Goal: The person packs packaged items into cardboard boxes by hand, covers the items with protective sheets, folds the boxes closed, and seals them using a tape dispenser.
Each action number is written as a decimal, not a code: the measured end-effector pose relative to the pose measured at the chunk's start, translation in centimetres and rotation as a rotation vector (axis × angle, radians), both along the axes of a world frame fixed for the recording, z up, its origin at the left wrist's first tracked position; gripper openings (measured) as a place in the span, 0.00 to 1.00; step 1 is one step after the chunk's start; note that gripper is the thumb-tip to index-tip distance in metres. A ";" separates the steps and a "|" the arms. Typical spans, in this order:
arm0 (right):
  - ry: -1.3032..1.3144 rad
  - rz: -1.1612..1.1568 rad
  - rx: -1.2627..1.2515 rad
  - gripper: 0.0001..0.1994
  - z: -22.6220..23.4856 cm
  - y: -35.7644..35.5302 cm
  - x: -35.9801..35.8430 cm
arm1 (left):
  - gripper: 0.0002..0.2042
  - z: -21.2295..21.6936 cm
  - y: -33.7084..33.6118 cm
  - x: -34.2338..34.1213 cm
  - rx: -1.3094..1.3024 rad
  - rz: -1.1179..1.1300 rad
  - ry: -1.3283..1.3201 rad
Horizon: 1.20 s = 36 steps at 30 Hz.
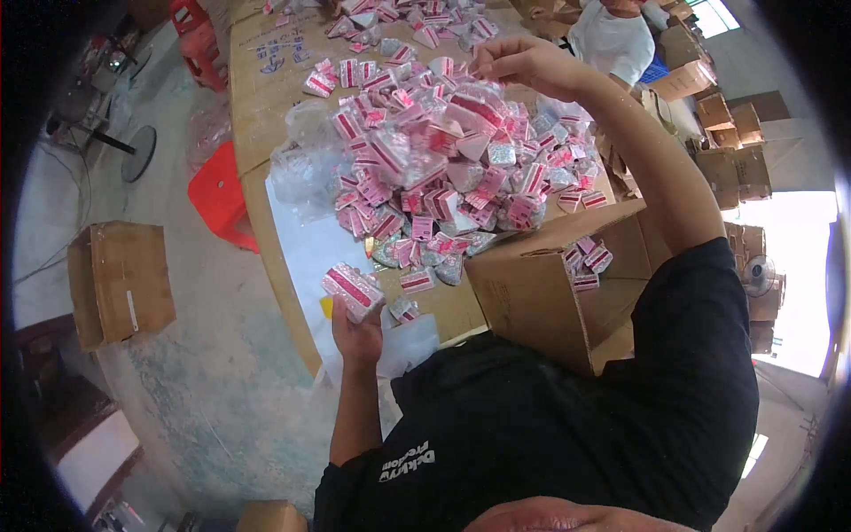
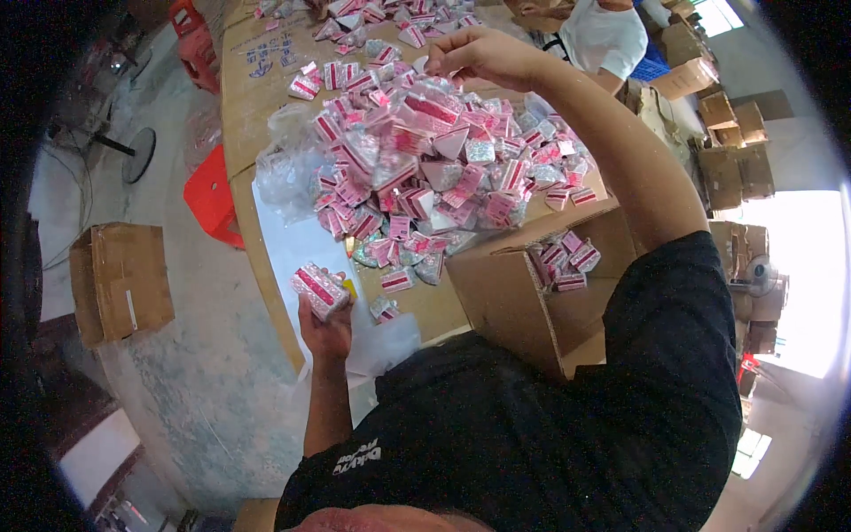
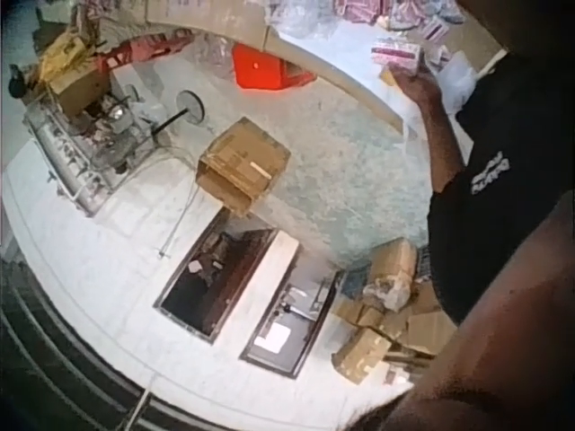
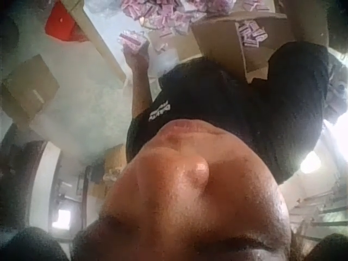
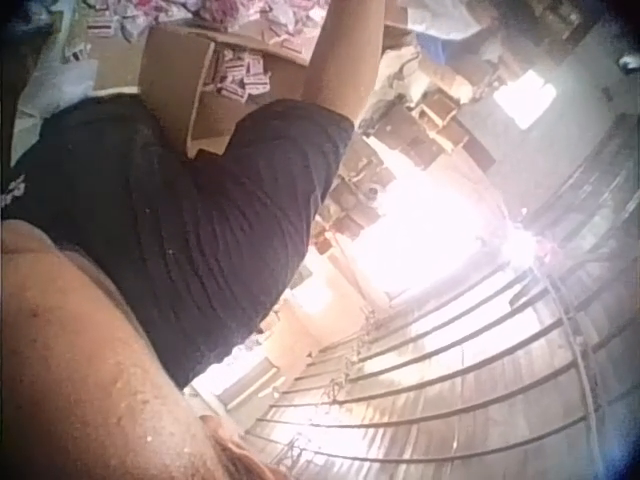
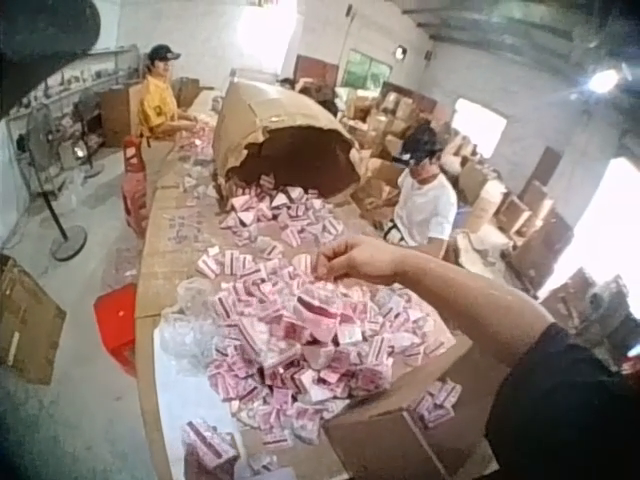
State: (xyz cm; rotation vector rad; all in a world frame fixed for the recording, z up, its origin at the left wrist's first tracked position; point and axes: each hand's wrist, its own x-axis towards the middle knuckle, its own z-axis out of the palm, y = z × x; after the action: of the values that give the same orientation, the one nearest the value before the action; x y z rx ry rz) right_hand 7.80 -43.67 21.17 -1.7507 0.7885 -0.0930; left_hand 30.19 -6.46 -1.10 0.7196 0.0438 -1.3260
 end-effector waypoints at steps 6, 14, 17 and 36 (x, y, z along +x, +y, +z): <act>-0.117 -0.105 -0.035 0.05 4.0 1.2 -2.3 | 0.25 -0.2 -0.1 -0.3 0.036 -0.077 -0.139; -0.049 -0.242 -0.179 0.07 10.1 2.0 -4.5 | 0.20 -0.4 -0.9 0.9 0.093 -0.030 -0.211; -0.054 -0.313 -0.144 0.07 12.0 3.5 -4.6 | 0.24 1.6 -4.1 2.2 0.303 -0.165 -0.934; -0.208 -0.206 -0.109 0.10 13.9 6.8 -10.4 | 0.22 -6.9 -33.5 -5.3 -0.468 -0.390 -1.935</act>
State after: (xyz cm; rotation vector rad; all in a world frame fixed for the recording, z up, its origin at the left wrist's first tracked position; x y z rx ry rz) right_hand -2.64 -36.84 35.12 -1.7237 0.8201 -0.4566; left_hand 24.86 -39.94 -7.96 1.3379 -1.9293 -0.4526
